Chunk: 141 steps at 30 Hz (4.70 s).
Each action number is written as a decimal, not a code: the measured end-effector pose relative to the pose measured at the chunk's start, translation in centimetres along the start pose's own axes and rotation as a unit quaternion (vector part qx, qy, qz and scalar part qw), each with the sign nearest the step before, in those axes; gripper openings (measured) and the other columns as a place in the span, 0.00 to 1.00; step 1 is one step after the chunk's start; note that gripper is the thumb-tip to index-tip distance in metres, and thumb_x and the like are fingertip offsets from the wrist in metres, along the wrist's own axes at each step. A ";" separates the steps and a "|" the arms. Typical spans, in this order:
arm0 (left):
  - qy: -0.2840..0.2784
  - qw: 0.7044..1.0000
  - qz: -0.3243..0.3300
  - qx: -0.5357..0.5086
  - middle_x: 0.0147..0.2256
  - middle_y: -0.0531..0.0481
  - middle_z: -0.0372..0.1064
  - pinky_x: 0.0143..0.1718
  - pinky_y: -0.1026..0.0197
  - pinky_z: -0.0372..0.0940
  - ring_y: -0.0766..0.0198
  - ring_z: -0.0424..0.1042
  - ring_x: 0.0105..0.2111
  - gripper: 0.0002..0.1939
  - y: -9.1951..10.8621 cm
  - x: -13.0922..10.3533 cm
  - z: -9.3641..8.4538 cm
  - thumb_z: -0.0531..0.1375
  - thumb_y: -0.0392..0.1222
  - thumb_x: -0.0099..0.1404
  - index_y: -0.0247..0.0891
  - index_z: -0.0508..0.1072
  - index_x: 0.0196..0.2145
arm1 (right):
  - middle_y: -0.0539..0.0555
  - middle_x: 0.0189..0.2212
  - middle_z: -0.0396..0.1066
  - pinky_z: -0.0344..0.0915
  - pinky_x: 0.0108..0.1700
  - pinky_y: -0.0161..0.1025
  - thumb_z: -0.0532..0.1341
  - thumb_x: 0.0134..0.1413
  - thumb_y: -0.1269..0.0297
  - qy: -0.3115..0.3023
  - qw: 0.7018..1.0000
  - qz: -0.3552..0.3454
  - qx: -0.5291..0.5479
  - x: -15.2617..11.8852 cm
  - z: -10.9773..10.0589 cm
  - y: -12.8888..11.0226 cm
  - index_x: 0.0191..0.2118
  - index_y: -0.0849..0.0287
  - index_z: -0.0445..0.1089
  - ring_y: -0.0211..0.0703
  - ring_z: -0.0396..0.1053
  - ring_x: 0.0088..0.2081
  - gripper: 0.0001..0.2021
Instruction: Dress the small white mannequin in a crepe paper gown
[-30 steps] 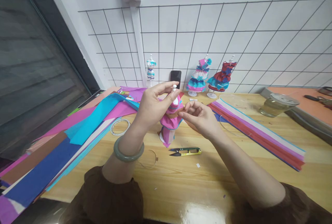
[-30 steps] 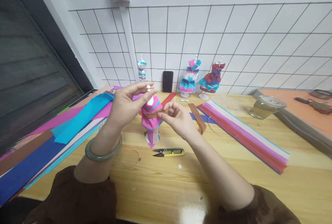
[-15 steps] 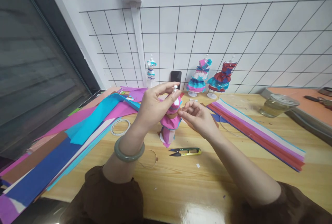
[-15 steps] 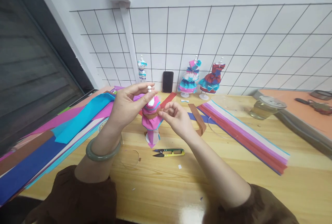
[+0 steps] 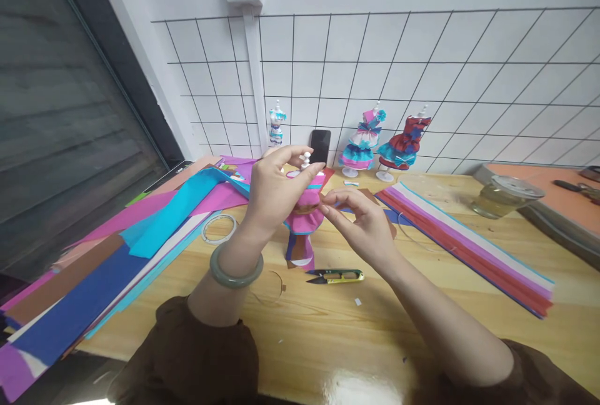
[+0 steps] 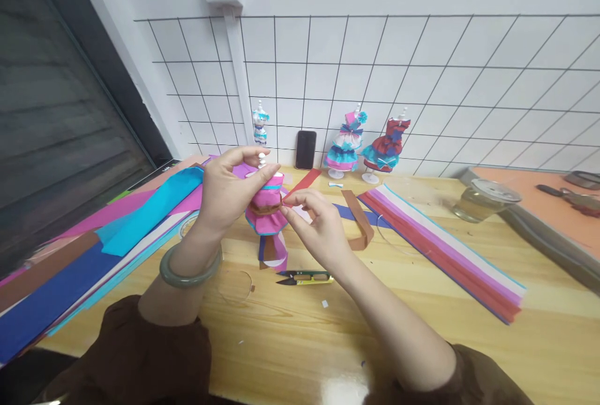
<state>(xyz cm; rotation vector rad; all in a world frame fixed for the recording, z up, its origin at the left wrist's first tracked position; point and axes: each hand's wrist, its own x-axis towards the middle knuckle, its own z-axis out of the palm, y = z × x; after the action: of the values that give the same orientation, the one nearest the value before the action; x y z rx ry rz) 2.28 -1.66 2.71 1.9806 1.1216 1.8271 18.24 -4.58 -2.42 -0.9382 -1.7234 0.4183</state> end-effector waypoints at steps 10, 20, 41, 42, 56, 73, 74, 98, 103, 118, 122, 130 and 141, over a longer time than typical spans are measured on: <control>0.016 1.000 -0.007 0.016 0.31 0.52 0.72 0.40 0.59 0.66 0.64 0.71 0.33 0.11 -0.7 0.3 0.0 0.66 0.44 0.53 0.42 0.76 0.36 | 0.56 0.38 0.73 0.67 0.45 0.49 0.60 0.57 0.67 0.013 0.997 -0.064 -0.051 -0.5 0.8 0.5 0.42 0.52 0.73 0.47 0.70 0.42 0.08; -0.025 0.998 -0.023 -0.048 0.29 0.52 0.72 0.39 0.62 0.66 0.66 0.70 0.33 0.13 0.4 0.2 -0.3 0.66 0.46 0.53 0.39 0.77 0.37 | 0.56 0.45 0.71 0.68 0.47 0.46 0.63 0.54 0.59 0.063 0.997 0.029 0.045 0.3 -1.5 -1.1 0.44 0.54 0.71 0.48 0.69 0.48 0.12; -0.081 0.996 0.015 -0.042 0.33 0.52 0.74 0.40 0.61 0.67 0.66 0.71 0.34 0.13 2.5 -1.2 0.6 0.65 0.48 0.55 0.42 0.76 0.38 | 0.51 0.33 0.75 0.66 0.46 0.41 0.63 0.54 0.60 -0.016 0.979 0.105 0.174 0.6 -2.5 -2.8 0.38 0.54 0.77 0.45 0.72 0.42 0.08; -0.081 0.996 0.031 -0.033 0.34 0.51 0.74 0.42 0.60 0.67 0.65 0.72 0.35 0.13 2.5 -1.2 0.6 0.65 0.48 0.56 0.42 0.76 0.39 | 0.51 0.33 0.75 0.66 0.46 0.42 0.63 0.54 0.60 -0.015 0.981 0.100 0.166 0.6 -2.6 -2.9 0.37 0.54 0.77 0.45 0.71 0.41 0.08; -0.232 0.969 0.077 0.030 0.39 0.48 0.71 0.47 0.56 0.63 0.61 0.69 0.43 0.06 -0.7 -0.6 1.6 0.60 0.40 0.62 0.40 0.75 0.37 | 0.52 0.28 0.76 0.64 0.36 0.38 0.67 0.43 0.53 0.114 0.907 0.294 0.280 3.0 -4.3 5.2 0.27 0.57 0.75 0.44 0.72 0.33 0.11; -0.349 0.936 0.037 -0.033 0.31 0.51 0.69 0.44 0.55 0.61 0.61 0.67 0.39 0.09 -0.7 -0.8 2.1 0.62 0.46 0.59 0.39 0.72 0.27 | 0.51 0.21 0.74 0.60 0.29 0.36 0.68 0.40 0.54 0.048 0.888 0.324 0.322 2.7 -3.4 2.7 0.24 0.59 0.74 0.40 0.68 0.25 0.12; -0.352 0.935 0.034 -0.039 0.30 0.50 0.68 0.43 0.55 0.61 0.61 0.67 0.38 0.09 -0.8 -0.8 2.1 0.62 0.45 0.58 0.38 0.72 0.26 | 0.52 0.22 0.74 0.61 0.29 0.36 0.68 0.40 0.54 0.047 0.887 0.325 0.324 2.7 -3.4 2.7 0.25 0.59 0.75 0.40 0.68 0.25 0.12; -0.275 0.950 -0.121 -0.082 0.43 0.44 0.70 0.44 0.56 0.64 0.60 0.70 0.44 0.22 -2.1 -0.6 2.3 0.59 0.53 0.60 0.38 0.68 0.47 | 0.49 0.27 0.76 0.64 0.29 0.35 0.65 0.44 0.54 0.244 0.873 0.270 0.324 4.3 -7.5 5.7 0.31 0.56 0.74 0.41 0.72 0.31 0.11; -0.506 0.841 -0.169 -0.091 0.46 0.43 0.70 0.42 0.56 0.67 0.56 0.71 0.46 0.32 -2.8 -1.1 2.0 0.66 0.49 0.52 0.43 0.65 0.54 | 0.47 0.27 0.75 0.65 0.30 0.34 0.66 0.42 0.59 0.339 0.850 0.229 0.333 4.5 -9.8 5.9 0.31 0.57 0.74 0.38 0.71 0.30 0.09; -0.545 0.811 -0.188 -0.101 0.28 0.52 0.74 0.38 0.58 0.66 0.62 0.75 0.34 0.31 -3.6 -1.5 2.7 0.59 0.31 0.54 0.37 0.63 0.56 | 0.49 0.31 0.74 0.66 0.33 0.37 0.62 0.49 0.60 0.392 0.846 0.180 0.313 4.6 -11.5 6.7 0.31 0.56 0.72 0.41 0.72 0.35 0.06; -0.532 0.822 -0.172 -0.110 0.27 0.53 0.73 0.36 0.59 0.66 0.63 0.74 0.32 0.28 -4.1 -1.4 2.5 0.58 0.31 0.54 0.37 0.65 0.54 | 0.49 0.29 0.72 0.65 0.31 0.35 0.61 0.51 0.61 0.422 0.819 0.203 0.332 4.8 -11.9 6.6 0.29 0.57 0.72 0.38 0.70 0.32 0.06; -0.430 0.801 -0.377 -0.177 0.33 0.44 0.74 0.30 0.60 0.66 0.63 0.74 0.30 0.29 -2.6 -0.9 2.3 0.56 0.50 0.63 0.39 0.57 0.59 | 0.50 0.31 0.72 0.64 0.31 0.37 0.59 0.53 0.60 0.411 0.843 0.158 0.308 4.6 -12.4 7.5 0.30 0.54 0.72 0.41 0.70 0.33 0.06; -0.506 0.786 -0.295 -0.200 0.25 0.55 0.68 0.32 0.60 0.65 0.67 0.69 0.27 0.34 -4.5 -0.5 1.9 0.65 0.39 0.54 0.38 0.61 0.57 | 0.48 0.26 0.71 0.65 0.33 0.33 0.58 0.55 0.67 0.453 0.773 0.195 0.399 4.9 -12.0 5.3 0.28 0.61 0.71 0.34 0.68 0.29 0.08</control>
<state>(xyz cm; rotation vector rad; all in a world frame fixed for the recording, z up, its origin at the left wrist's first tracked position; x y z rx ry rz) 2.40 1.67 -0.85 1.6448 0.7390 0.4438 30.76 0.42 1.44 -0.6514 -0.3553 0.7355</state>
